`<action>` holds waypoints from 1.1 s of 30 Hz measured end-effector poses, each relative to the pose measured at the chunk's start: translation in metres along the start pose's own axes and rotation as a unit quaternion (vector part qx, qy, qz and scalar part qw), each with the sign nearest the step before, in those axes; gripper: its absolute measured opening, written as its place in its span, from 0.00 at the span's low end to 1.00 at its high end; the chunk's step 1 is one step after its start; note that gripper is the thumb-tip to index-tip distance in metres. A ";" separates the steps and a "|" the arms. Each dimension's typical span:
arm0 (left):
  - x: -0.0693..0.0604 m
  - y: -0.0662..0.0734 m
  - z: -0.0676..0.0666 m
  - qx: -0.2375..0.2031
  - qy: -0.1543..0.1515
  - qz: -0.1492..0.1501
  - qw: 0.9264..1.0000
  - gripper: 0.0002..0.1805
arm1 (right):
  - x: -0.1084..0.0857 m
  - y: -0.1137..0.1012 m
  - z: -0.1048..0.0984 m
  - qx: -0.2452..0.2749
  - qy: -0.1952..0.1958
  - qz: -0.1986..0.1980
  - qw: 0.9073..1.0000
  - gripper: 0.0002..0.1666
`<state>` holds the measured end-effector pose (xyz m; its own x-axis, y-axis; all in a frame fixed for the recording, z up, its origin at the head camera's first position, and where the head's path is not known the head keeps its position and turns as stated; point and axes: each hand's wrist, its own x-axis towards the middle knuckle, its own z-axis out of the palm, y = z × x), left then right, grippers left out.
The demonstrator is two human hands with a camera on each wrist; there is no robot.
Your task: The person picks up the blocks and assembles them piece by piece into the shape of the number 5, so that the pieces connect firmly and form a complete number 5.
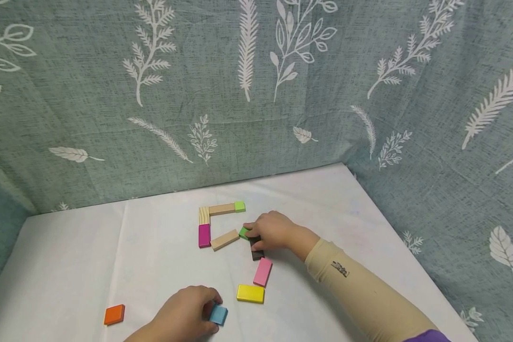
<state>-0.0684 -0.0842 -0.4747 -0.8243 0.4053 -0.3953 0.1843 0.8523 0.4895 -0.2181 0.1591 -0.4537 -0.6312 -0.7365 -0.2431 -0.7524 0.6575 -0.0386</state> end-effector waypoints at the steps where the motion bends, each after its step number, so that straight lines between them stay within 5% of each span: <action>1: 0.000 -0.001 -0.001 -0.005 -0.001 0.001 1.000 0.21 | 0.000 0.000 0.000 0.001 0.001 -0.001 1.000 0.30; 14: 0.007 -0.004 -0.004 -0.045 0.085 0.047 0.994 0.16 | -0.003 -0.001 -0.001 0.010 0.006 0.002 1.000 0.30; 27: 0.021 -0.007 -0.005 -0.084 0.087 0.054 0.991 0.15 | -0.001 0.000 0.000 0.013 0.006 0.000 1.000 0.29; 33: 0.024 -0.007 -0.005 -0.057 0.108 0.041 0.992 0.16 | -0.001 0.001 0.002 0.008 0.012 -0.003 1.000 0.29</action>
<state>-0.0921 -0.0819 -0.4832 -0.9067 0.3812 -0.1806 0.2044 0.7714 0.6026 -0.2174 0.1610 -0.4553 -0.6316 -0.7438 -0.2187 -0.7529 0.6558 -0.0561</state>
